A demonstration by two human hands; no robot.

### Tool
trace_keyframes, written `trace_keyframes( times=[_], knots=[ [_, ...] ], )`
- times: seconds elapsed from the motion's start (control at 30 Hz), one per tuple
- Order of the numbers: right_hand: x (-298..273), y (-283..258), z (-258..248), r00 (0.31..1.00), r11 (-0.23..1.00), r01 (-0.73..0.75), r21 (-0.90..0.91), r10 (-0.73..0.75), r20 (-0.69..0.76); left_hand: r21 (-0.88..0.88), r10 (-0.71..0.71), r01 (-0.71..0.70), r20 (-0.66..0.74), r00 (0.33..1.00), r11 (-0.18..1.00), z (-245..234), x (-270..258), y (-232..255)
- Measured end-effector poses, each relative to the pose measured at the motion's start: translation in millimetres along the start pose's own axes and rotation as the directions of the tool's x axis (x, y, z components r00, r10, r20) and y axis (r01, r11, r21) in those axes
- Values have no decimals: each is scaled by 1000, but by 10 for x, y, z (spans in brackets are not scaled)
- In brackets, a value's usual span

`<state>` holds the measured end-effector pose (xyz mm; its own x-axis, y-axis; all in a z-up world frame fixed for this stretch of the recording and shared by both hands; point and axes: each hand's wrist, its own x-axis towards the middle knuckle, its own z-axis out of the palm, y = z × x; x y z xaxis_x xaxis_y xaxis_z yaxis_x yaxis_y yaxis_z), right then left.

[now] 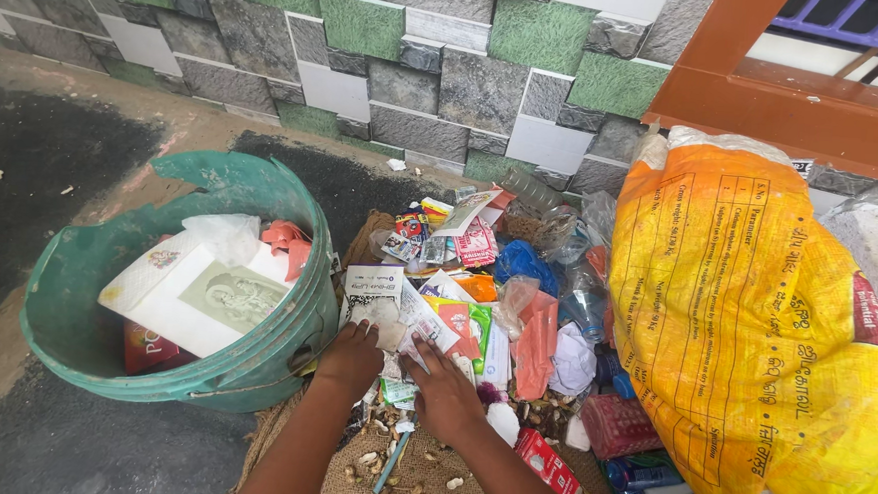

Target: The person sorts through a pile of dry waste on a surface next to a green bucket, moving various plastics, wrappers, and paper scraps into the bucket by hand.

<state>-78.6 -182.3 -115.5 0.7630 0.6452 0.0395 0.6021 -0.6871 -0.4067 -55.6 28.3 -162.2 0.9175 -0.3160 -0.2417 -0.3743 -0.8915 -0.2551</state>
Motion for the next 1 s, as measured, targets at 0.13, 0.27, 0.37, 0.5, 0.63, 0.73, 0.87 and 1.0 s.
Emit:
trace_keyframes(
  times=[0.13,0.27,0.37,0.5,0.63,0.73,0.87,1.0],
  knots=[
    [-4,20,35,999,1000,-17,5,17,37,35,86,-84,-34,996,996,-178,-61,-23],
    [-16,17,15,999,999,-30,33,29,24,-7,112,-111,39,993,994,-371,-132,-64],
    [-31,-1,-20,996,997,-72,42,69,59,-24,86,-86,10,996,996,-428,-157,-61],
    [-64,3,-38,996,995,-84,57,82,42,-90,58,-58,2,998,994,-440,-192,-37],
    [-68,10,-36,997,996,-75,50,74,27,-44,36,-37,-22,999,998,-324,-134,-18],
    [-66,-5,-62,994,994,-99,49,96,60,-1,10,-10,-75,997,1000,-180,-57,25],
    [-83,-2,-80,996,994,-87,69,85,32,-72,21,-26,-73,997,997,-137,-34,36],
    [-86,12,-103,996,991,-87,100,88,-4,-158,37,-51,-94,995,986,-380,-126,1]
  ],
)
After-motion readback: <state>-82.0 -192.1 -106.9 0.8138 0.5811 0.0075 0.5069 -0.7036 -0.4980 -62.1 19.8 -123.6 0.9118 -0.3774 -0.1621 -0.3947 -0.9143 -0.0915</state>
